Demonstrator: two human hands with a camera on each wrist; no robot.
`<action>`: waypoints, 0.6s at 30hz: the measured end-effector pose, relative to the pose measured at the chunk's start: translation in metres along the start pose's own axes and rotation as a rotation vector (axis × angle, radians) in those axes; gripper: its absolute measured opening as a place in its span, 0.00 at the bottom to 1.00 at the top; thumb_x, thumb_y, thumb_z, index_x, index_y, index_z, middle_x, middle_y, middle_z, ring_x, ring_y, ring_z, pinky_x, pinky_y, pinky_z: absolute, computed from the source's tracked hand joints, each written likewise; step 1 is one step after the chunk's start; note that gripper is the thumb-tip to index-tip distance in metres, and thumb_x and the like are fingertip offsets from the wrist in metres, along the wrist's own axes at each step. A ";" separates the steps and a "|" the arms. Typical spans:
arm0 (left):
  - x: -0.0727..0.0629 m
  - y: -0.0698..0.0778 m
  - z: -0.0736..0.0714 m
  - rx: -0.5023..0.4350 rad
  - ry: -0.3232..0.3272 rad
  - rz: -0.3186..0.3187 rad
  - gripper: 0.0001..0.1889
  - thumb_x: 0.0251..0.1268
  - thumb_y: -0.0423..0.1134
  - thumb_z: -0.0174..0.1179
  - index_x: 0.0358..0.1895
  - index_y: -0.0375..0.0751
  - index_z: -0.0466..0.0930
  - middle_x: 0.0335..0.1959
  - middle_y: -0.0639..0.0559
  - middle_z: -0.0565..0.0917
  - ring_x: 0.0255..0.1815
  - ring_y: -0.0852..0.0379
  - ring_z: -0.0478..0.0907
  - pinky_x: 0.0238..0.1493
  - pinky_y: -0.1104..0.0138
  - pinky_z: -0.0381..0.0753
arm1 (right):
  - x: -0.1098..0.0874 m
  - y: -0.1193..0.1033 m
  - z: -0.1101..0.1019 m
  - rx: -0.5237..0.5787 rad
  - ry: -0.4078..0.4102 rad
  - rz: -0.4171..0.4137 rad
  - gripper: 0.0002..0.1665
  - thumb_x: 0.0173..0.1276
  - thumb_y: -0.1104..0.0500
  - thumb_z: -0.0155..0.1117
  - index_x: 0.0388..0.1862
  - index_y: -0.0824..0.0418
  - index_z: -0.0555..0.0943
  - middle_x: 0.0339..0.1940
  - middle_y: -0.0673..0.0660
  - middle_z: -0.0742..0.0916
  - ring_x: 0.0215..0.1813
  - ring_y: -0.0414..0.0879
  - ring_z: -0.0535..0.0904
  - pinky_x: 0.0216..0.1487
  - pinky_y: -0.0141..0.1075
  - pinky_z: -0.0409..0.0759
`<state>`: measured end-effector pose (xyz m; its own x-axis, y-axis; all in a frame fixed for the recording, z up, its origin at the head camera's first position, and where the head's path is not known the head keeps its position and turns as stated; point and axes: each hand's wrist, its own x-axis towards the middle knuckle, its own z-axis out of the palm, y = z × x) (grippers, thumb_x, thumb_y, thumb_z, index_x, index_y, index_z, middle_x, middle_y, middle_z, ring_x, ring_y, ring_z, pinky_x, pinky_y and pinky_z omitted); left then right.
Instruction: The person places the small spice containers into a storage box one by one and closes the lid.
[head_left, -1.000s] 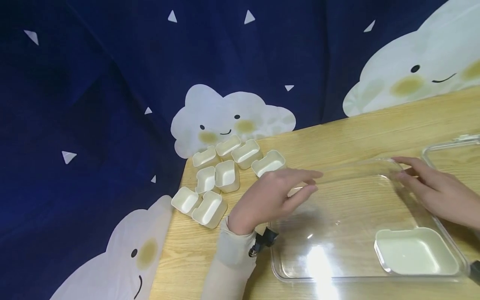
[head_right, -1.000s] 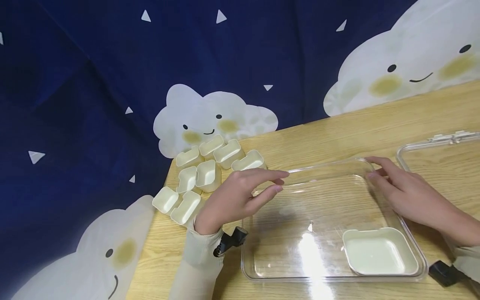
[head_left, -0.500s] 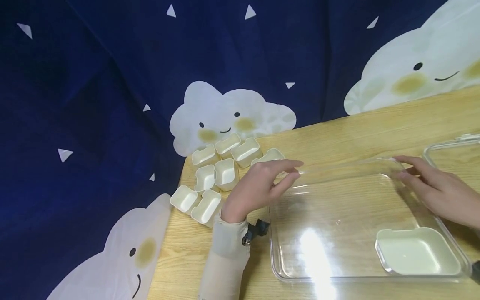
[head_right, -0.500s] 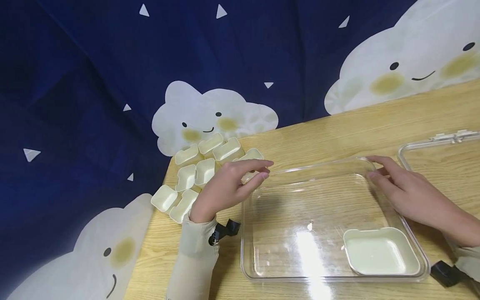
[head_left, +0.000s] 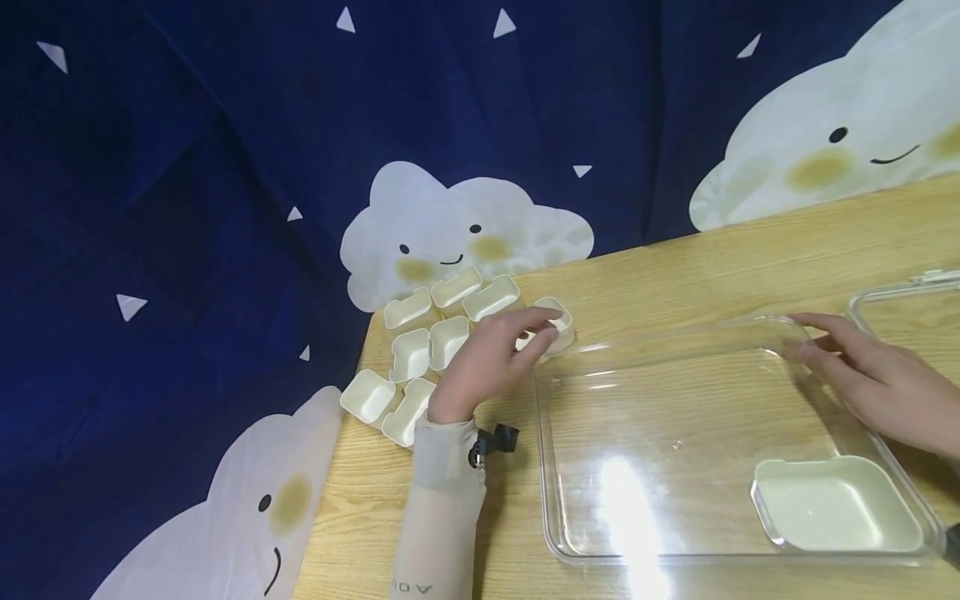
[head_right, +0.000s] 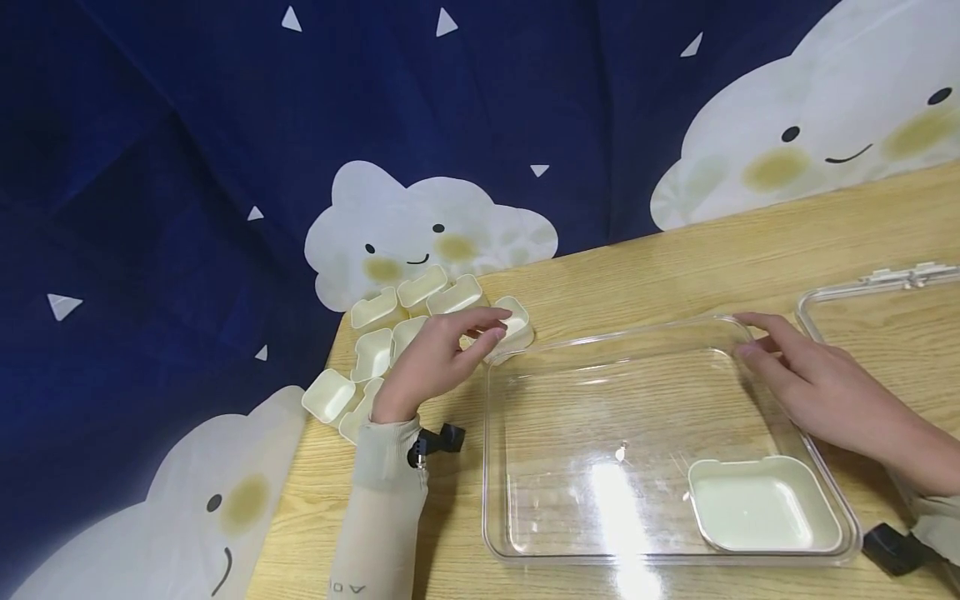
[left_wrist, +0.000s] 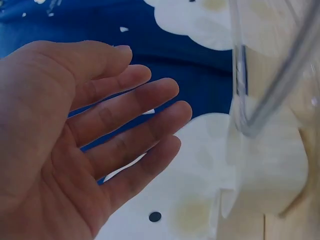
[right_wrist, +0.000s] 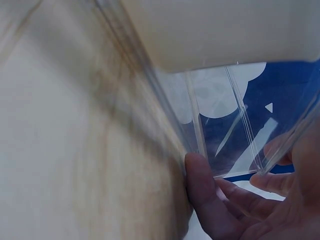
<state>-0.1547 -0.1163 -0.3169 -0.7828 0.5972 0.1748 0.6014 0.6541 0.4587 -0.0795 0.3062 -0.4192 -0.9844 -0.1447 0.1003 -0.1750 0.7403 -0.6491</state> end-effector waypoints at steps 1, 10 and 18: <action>0.000 -0.002 0.001 0.000 0.000 -0.010 0.17 0.82 0.45 0.51 0.61 0.45 0.84 0.63 0.54 0.86 0.57 0.57 0.85 0.58 0.59 0.86 | 0.000 0.000 0.000 0.000 -0.001 0.001 0.28 0.84 0.55 0.48 0.79 0.57 0.65 0.55 0.69 0.85 0.37 0.19 0.71 0.29 0.29 0.68; 0.005 -0.011 0.006 0.016 -0.036 0.000 0.16 0.80 0.36 0.54 0.65 0.40 0.81 0.64 0.48 0.85 0.63 0.53 0.84 0.65 0.61 0.83 | -0.001 -0.001 0.000 -0.002 -0.010 0.006 0.28 0.85 0.55 0.46 0.80 0.57 0.63 0.55 0.71 0.84 0.33 0.24 0.72 0.27 0.30 0.68; 0.005 -0.023 0.010 -0.040 -0.088 -0.077 0.22 0.72 0.24 0.56 0.66 0.40 0.80 0.66 0.47 0.84 0.61 0.50 0.85 0.62 0.60 0.84 | 0.000 -0.001 0.000 -0.007 -0.017 0.010 0.29 0.84 0.55 0.47 0.80 0.58 0.62 0.56 0.72 0.84 0.35 0.21 0.72 0.28 0.29 0.68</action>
<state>-0.1705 -0.1239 -0.3349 -0.8085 0.5852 0.0617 0.5318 0.6818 0.5023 -0.0792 0.3051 -0.4182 -0.9856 -0.1480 0.0812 -0.1652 0.7465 -0.6446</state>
